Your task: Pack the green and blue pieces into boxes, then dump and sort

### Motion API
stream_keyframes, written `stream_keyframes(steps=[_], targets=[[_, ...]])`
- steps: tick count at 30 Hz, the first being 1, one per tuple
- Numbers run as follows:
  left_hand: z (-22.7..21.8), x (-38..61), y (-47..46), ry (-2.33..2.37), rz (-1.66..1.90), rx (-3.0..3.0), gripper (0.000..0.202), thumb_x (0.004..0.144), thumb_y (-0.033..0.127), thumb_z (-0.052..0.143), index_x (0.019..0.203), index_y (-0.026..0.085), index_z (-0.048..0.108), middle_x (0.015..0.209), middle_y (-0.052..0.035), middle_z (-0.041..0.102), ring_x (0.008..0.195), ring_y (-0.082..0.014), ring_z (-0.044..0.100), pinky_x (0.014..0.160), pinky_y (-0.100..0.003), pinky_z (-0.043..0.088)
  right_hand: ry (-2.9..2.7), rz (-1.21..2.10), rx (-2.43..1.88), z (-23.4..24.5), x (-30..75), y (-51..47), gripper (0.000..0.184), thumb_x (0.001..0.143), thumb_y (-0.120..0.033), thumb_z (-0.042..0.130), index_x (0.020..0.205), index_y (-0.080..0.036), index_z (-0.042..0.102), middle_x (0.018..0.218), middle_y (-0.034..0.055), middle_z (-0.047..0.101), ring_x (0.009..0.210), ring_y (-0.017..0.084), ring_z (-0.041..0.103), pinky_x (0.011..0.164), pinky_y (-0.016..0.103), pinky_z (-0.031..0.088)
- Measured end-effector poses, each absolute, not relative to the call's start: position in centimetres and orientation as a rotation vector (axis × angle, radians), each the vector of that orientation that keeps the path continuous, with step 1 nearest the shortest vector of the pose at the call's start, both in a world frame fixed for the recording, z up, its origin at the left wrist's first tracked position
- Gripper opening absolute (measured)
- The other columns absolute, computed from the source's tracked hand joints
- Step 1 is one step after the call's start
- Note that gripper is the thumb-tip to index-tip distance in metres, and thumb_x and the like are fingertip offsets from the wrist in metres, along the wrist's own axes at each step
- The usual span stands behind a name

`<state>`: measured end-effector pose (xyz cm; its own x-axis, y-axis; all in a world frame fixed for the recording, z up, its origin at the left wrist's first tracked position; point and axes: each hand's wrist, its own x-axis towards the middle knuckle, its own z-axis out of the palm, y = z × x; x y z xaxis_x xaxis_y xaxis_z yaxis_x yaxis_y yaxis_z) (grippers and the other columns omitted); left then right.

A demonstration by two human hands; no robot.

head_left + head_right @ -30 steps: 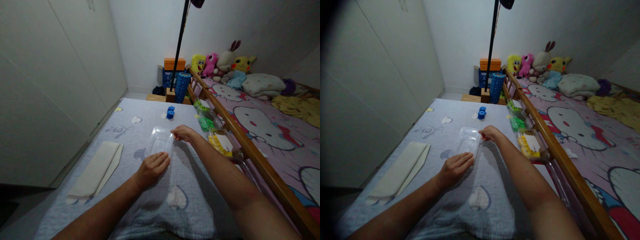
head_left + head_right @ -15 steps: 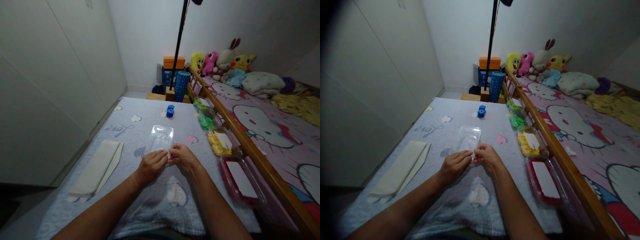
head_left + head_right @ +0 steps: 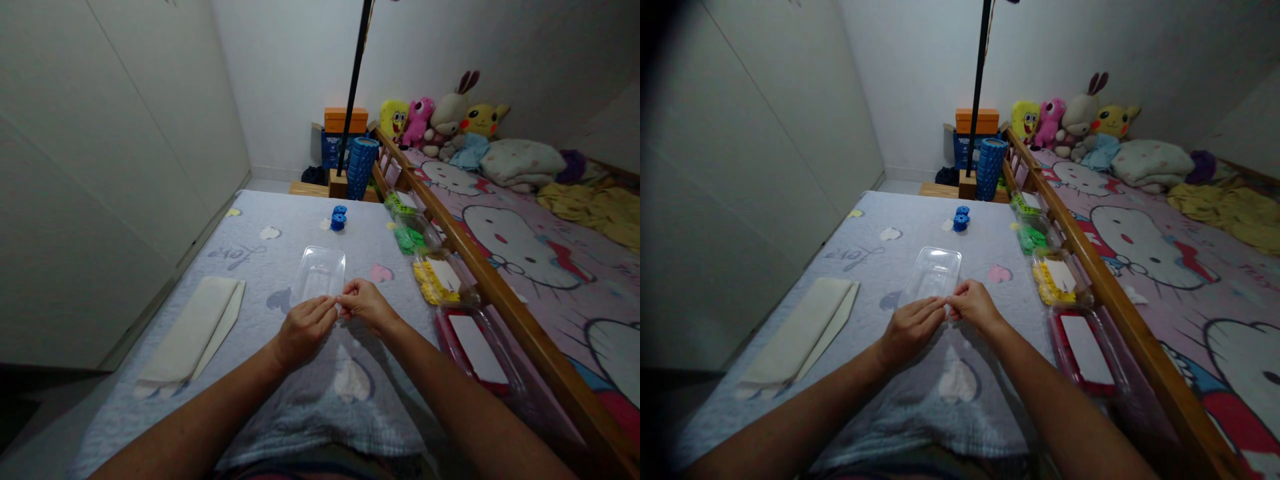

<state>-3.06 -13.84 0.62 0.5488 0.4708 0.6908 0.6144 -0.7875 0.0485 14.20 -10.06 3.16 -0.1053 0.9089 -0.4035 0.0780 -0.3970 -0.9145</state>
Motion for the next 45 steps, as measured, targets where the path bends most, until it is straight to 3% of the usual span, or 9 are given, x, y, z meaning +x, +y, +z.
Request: stream_keyframes(steps=[5,9,16,27,36,45], targets=[[0.5,-2.7,-13.9,-0.935,-1.047,-2.561,0.014,0.095,0.012,0.054,0.09,0.015,0.067,0.104,-0.0099,0.076,0.098,-0.0199,0.072,0.091,-0.034,0.06,-1.185,1.543,-1.55,3.7,14.1,-9.8,0.033,0.068,-0.013,0.074,0.083,-0.022,0.046,0.05,-0.0106,0.054,0.043,0.012,0.057,0.041,0.021,0.045],[0.6,-2.6,-13.8,-0.939,-1.035,-2.537,0.014,0.094,0.011,0.055,0.086,0.015,0.066,0.101,-0.0091,0.076,0.096,-0.0201,0.072,0.089,-0.034,0.061,-1.246,1.448,-1.61,4.0,13.9,-9.8,0.045,0.066,-0.012,0.075,0.093,-0.024,0.04,0.05,-0.014,0.052,0.041,0.012,0.055,0.039,0.02,0.042],[0.4,-2.6,-13.9,-0.931,-1.07,-2.53,0.015,0.095,0.012,0.053,0.091,0.014,0.067,0.102,-0.0111,0.076,0.096,-0.0211,0.072,0.086,-0.035,0.061,-1.361,1.354,-1.652,4.5,13.7,-9.8,0.046,0.067,-0.011,0.075,0.093,-0.025,0.04,0.05,-0.0141,0.05,0.041,0.012,0.056,0.04,0.018,0.039],[0.9,-2.0,-13.8,-1.015,-1.101,-2.567,0.009,0.095,0.018,0.056,0.088,0.017,0.062,0.095,-0.0076,0.074,0.092,-0.019,0.072,0.086,-0.034,0.06,-1.277,1.402,-1.555,4.6,14.4,-10.6,0.038,0.064,-0.011,0.06,0.099,-0.02,0.048,0.056,-0.0072,0.062,0.053,0.012,0.058,0.053,0.021,0.041],[1.1,-1.9,-13.8,-1.031,-1.117,-2.618,0.01,0.096,0.014,0.053,0.09,0.017,0.06,0.095,-0.0066,0.073,0.093,-0.0175,0.071,0.087,-0.032,0.059,-1.207,1.362,-1.364,4.2,14.5,-12.0,0.035,0.066,-0.024,0.061,0.1,-0.018,0.055,0.067,-0.004,0.067,0.063,0.013,0.062,0.061,0.024,0.044],[0.7,-1.9,-14.1,-1.044,-1.163,-2.587,0.007,0.094,0.014,0.056,0.092,0.017,0.062,0.102,-0.0089,0.074,0.098,-0.0202,0.071,0.09,-0.035,0.059,-1.082,1.28,-1.313,2.6,14.7,-14.1,0.031,0.073,-0.027,0.064,0.103,-0.019,0.061,0.089,0.0033,0.074,0.073,0.014,0.064,0.065,0.026,0.047]])
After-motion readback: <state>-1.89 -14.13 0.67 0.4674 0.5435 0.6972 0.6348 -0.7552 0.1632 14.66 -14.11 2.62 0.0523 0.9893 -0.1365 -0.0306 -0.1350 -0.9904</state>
